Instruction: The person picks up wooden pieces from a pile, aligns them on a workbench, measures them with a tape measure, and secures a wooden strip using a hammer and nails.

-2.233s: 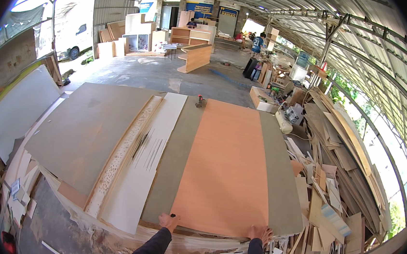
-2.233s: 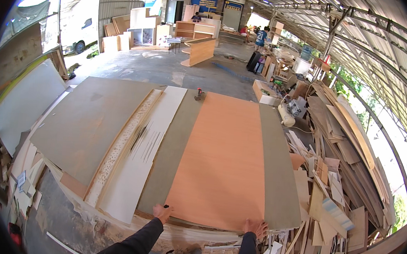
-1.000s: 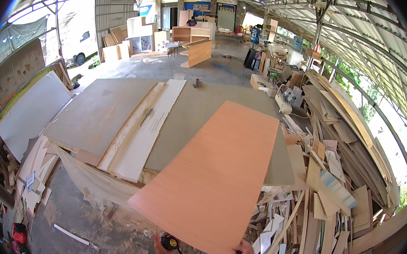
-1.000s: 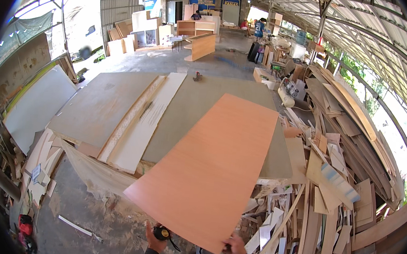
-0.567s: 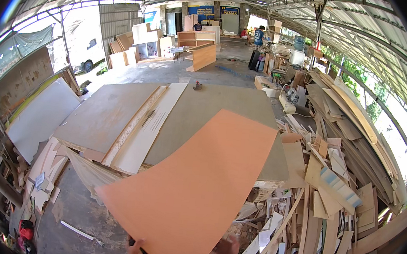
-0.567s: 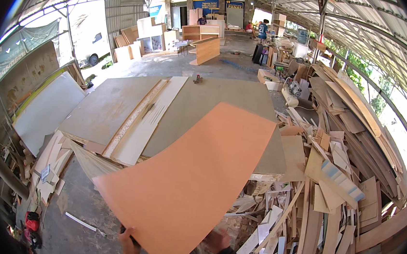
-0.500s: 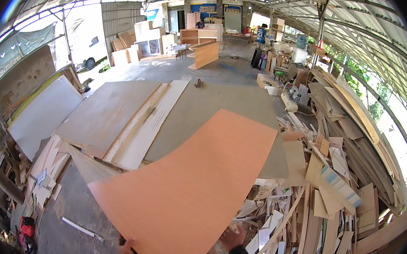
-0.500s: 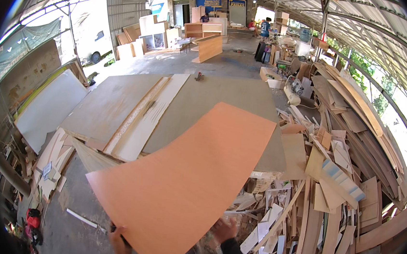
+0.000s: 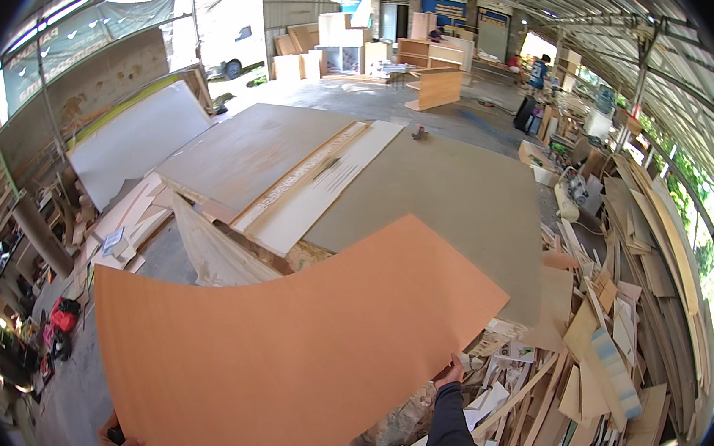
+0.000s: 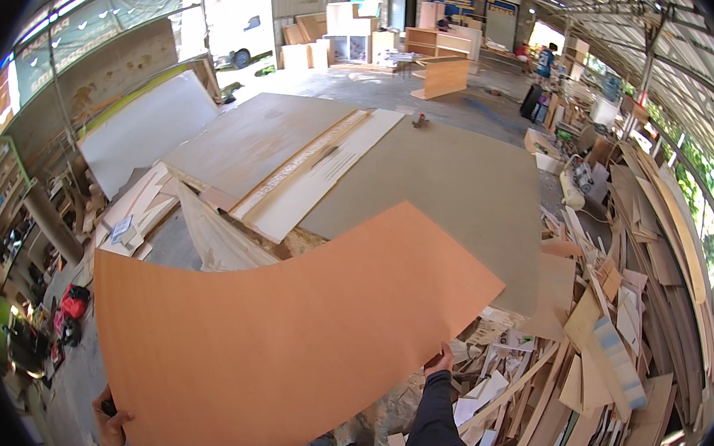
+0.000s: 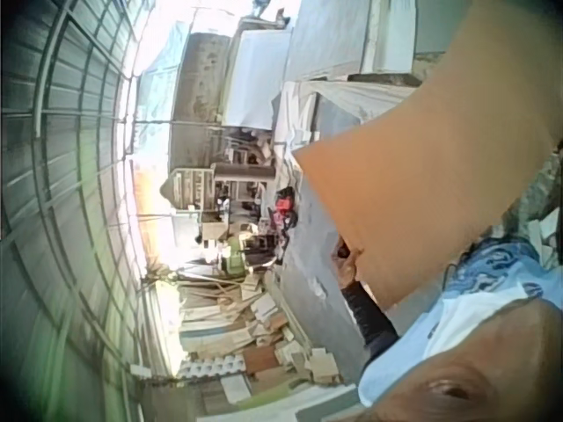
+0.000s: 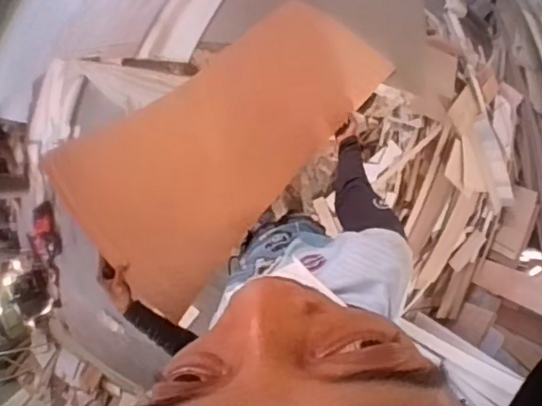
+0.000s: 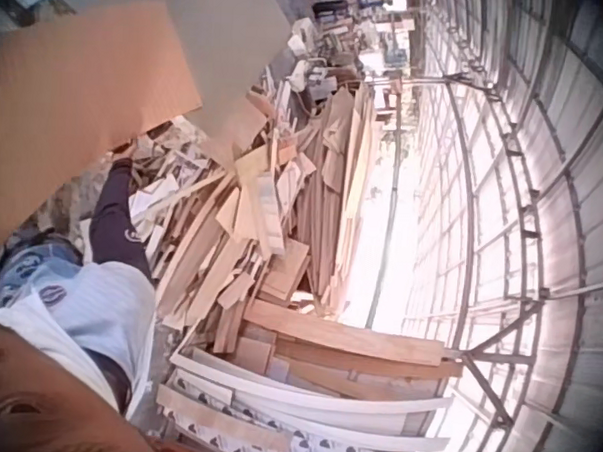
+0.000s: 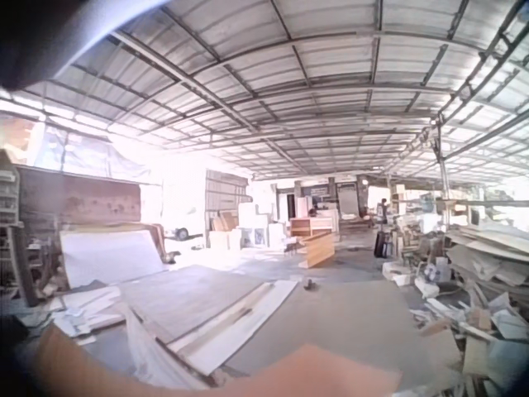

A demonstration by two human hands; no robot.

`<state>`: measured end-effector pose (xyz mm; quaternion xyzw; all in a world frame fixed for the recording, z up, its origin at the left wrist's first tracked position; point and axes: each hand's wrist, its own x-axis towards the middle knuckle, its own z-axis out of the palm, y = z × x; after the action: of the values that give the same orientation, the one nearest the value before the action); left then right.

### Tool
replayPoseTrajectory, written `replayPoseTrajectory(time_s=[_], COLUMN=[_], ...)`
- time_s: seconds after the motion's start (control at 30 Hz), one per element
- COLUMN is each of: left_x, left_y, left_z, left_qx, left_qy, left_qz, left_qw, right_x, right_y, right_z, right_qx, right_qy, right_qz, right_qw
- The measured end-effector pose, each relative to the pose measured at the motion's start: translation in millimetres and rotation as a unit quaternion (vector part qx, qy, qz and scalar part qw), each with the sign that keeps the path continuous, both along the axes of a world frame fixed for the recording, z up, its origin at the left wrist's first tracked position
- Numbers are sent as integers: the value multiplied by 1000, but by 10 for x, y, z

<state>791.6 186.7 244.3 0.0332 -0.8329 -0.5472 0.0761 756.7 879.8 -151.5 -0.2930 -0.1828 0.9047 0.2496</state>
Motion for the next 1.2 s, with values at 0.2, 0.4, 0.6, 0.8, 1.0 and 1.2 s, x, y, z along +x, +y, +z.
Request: replayPoseTrajectory(time_s=[0.2,0.4,0.6,0.8,1.0,1.2], left_x=[197,368,593,776,675,300], left_y=[-422,-897,-1751,-2571,-3148,-3528], left_z=[-322,-349,-655,-797,-827,-891], left_qx=[46,-69,-53,2,-40,-37], left_qy=[3,8,6,14,3,7], left_qz=[17,-4,75,191,290,340], left_qw=[999,998,996,981,956,940], right_x=[-70,-279,-562,-1064,-1658,-2411], right_y=[-256,-1473,-3080,-4558,-5643,-6425], right_z=[-322,1192,2010,2351,2316,2046], right_qx=[177,273,402,433,432,465], right_qy=[-26,-1,34,72,84,100], right_qz=[-31,-75,-30,30,73,165], right_qw=[983,959,915,898,895,864])
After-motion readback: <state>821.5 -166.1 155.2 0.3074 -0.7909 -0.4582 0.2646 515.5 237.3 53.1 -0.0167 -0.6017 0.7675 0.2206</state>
